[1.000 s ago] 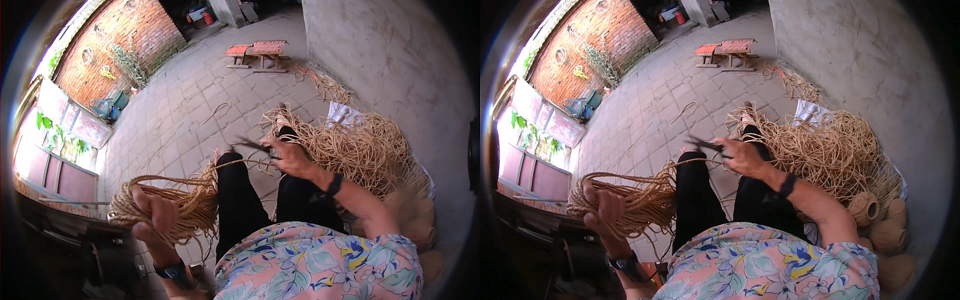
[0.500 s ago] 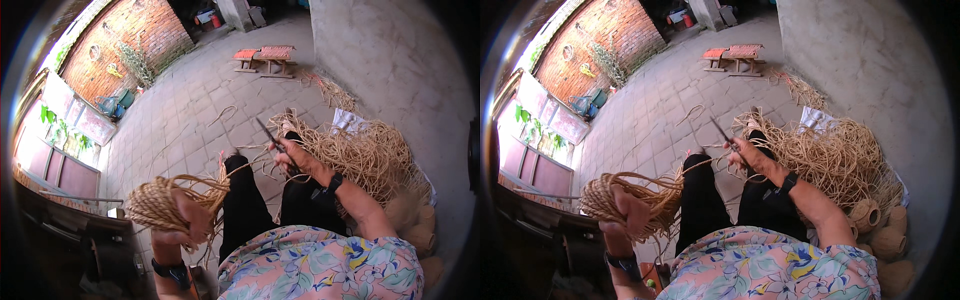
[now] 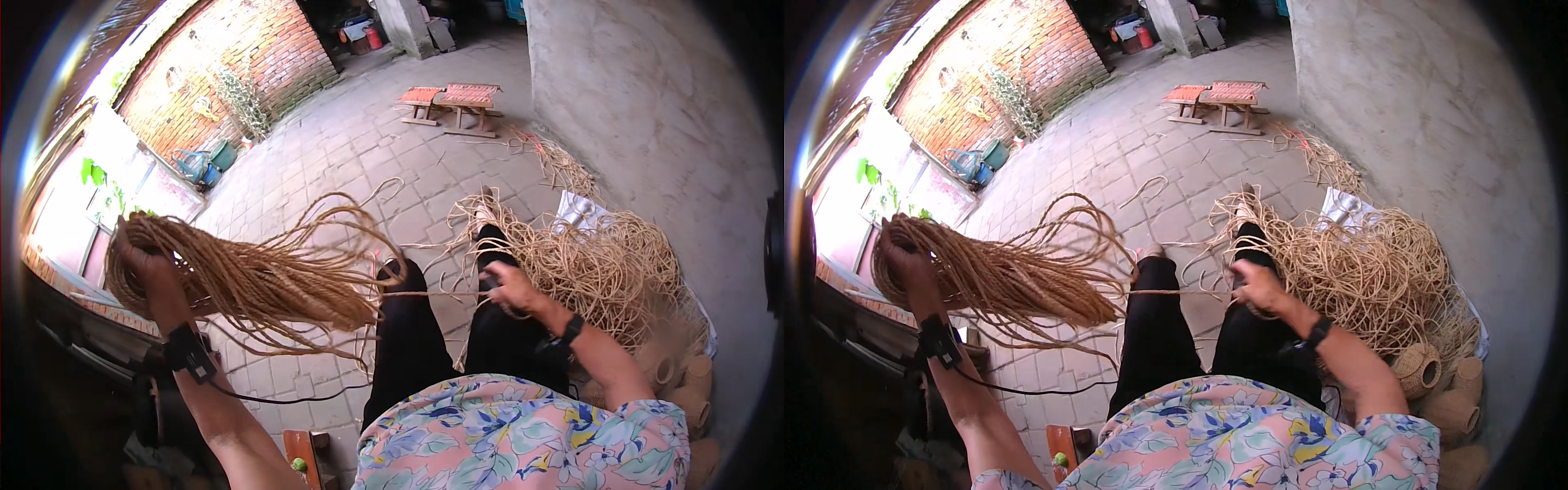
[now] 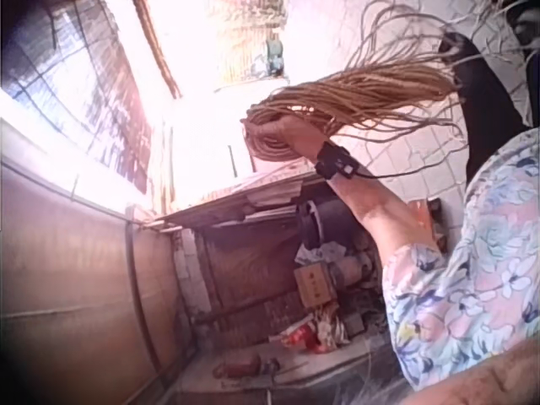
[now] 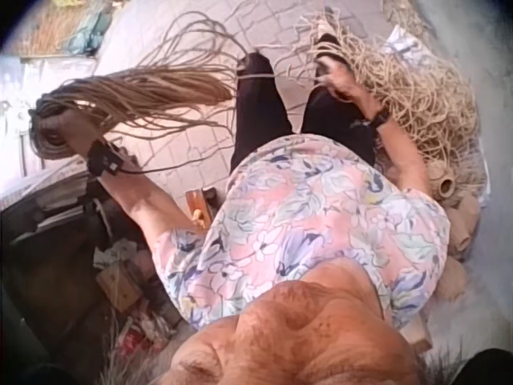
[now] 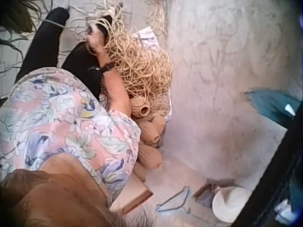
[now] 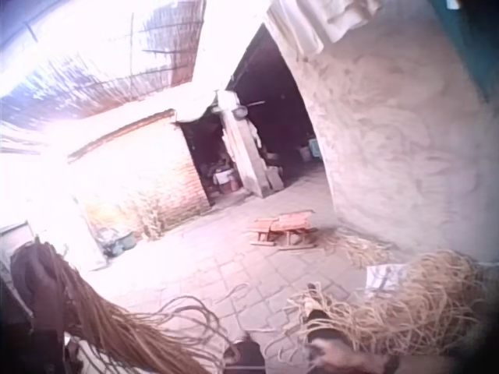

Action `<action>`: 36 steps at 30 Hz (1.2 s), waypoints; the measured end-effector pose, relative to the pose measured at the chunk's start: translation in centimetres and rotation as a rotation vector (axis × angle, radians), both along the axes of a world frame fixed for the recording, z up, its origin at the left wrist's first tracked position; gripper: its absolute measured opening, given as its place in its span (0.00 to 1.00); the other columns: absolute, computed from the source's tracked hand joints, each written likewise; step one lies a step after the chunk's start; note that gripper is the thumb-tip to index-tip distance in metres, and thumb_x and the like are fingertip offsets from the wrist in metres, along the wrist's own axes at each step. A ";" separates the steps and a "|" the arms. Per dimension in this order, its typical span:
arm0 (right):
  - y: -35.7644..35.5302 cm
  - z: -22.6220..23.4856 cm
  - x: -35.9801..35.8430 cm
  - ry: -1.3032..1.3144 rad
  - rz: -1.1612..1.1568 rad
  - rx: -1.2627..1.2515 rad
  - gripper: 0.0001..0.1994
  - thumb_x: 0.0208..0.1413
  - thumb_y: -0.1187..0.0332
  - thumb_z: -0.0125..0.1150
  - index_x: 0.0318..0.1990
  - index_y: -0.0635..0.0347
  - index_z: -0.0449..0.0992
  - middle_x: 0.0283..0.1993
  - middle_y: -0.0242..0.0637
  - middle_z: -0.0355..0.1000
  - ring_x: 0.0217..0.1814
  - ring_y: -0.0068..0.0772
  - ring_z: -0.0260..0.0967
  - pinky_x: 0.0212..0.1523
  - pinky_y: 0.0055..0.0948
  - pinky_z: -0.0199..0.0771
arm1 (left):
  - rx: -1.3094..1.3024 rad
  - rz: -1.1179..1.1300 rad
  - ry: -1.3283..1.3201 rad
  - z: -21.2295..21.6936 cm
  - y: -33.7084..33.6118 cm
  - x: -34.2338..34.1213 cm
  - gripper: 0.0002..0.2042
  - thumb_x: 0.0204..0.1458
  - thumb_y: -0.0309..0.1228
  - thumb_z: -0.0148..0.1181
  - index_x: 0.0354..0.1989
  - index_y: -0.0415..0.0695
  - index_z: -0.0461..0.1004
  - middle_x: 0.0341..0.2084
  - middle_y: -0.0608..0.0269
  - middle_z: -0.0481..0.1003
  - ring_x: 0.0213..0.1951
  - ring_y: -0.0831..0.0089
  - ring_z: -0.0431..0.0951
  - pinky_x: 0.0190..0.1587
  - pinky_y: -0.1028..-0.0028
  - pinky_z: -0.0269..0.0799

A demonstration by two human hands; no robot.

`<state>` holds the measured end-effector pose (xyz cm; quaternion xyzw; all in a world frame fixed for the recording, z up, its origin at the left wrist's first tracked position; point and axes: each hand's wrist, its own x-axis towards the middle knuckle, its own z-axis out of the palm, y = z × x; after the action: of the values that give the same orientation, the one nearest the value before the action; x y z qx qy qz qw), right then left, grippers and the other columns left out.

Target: Sorting and preparing bundles of bamboo or straw strands for weaving or manufacturing.

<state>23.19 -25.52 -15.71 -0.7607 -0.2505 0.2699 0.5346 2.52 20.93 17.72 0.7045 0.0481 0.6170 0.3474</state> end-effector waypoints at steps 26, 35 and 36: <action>-15.2 9.2 7.3 -0.991 -0.785 -0.304 0.20 0.48 0.79 0.57 0.49 0.53 0.66 0.28 0.49 0.72 0.33 0.52 0.73 0.29 0.41 0.69 | 0.531 0.377 0.288 -15.8 5.7 -2.2 0.21 0.55 0.40 0.55 0.56 0.45 0.64 0.48 0.54 0.71 0.45 0.64 0.71 0.49 0.66 0.68; -35.0 3.6 16.3 -1.021 -1.093 -0.837 0.27 0.47 0.77 0.57 0.58 0.49 0.63 0.29 0.48 0.74 0.30 0.51 0.73 0.27 0.44 0.70 | -0.817 -0.653 0.242 -16.6 1.4 0.7 0.23 0.58 0.45 0.51 0.57 0.47 0.64 0.40 0.59 0.73 0.40 0.73 0.71 0.43 0.74 0.70; -36.3 3.7 17.3 -0.949 -1.126 -0.950 0.26 0.49 0.74 0.55 0.59 0.51 0.63 0.30 0.49 0.74 0.29 0.51 0.73 0.27 0.44 0.70 | -0.655 -0.538 0.368 -18.3 1.6 0.2 0.21 0.58 0.42 0.50 0.57 0.47 0.64 0.41 0.59 0.73 0.42 0.74 0.71 0.44 0.75 0.69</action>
<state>40.45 -61.84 -11.97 -0.9455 0.1051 -0.3033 0.0544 2.73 22.56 -0.59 0.6429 0.1170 0.3220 0.6851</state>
